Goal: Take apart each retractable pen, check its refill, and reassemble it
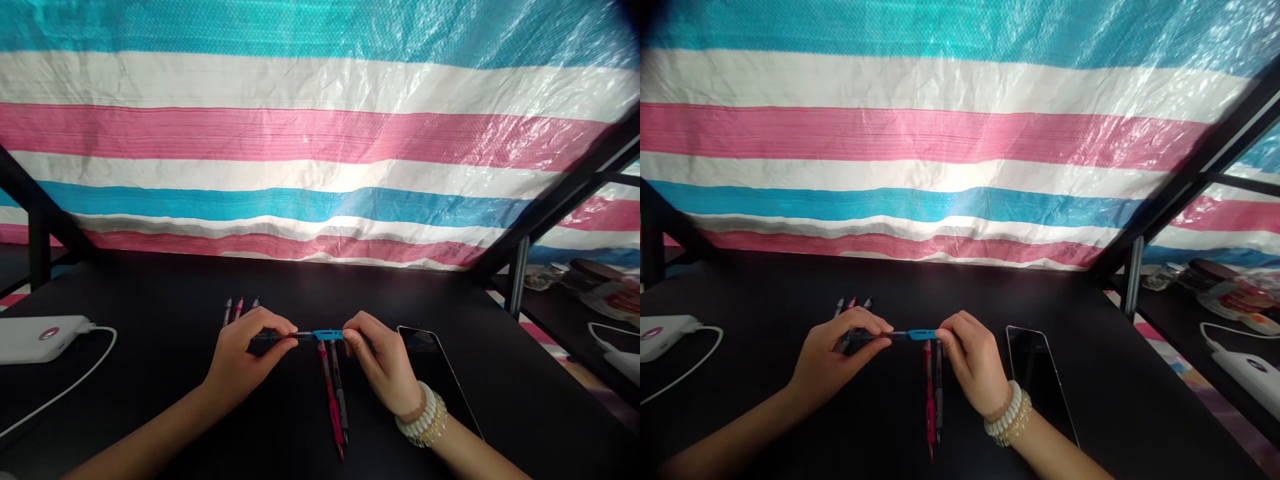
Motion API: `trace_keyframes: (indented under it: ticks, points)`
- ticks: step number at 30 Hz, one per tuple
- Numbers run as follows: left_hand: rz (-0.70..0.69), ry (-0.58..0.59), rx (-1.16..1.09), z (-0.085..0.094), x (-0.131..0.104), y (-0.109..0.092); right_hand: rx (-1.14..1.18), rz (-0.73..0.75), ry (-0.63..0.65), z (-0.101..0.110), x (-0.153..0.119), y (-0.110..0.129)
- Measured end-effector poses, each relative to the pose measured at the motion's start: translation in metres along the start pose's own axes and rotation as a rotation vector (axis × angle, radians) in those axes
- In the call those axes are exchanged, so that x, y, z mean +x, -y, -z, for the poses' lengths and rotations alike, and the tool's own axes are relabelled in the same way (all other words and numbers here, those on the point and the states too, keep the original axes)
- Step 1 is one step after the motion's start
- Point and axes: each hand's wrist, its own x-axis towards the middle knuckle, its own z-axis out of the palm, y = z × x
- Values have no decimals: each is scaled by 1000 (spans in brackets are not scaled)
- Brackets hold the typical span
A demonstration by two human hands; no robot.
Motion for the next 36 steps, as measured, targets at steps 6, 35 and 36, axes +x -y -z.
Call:
trace_keyframes:
  ticks: [6, 35, 36]
  points:
    - [-65, -1, 88, 0, 1, 1, 20, -18, 32, 0, -1, -2]
    - [-140, -22, 127, 1, 1, 4, -105, 116, 68, 0, -1, -2]
    - [-132, -24, 127, 1, 1, 4, -97, 109, 50, -1, -1, -3]
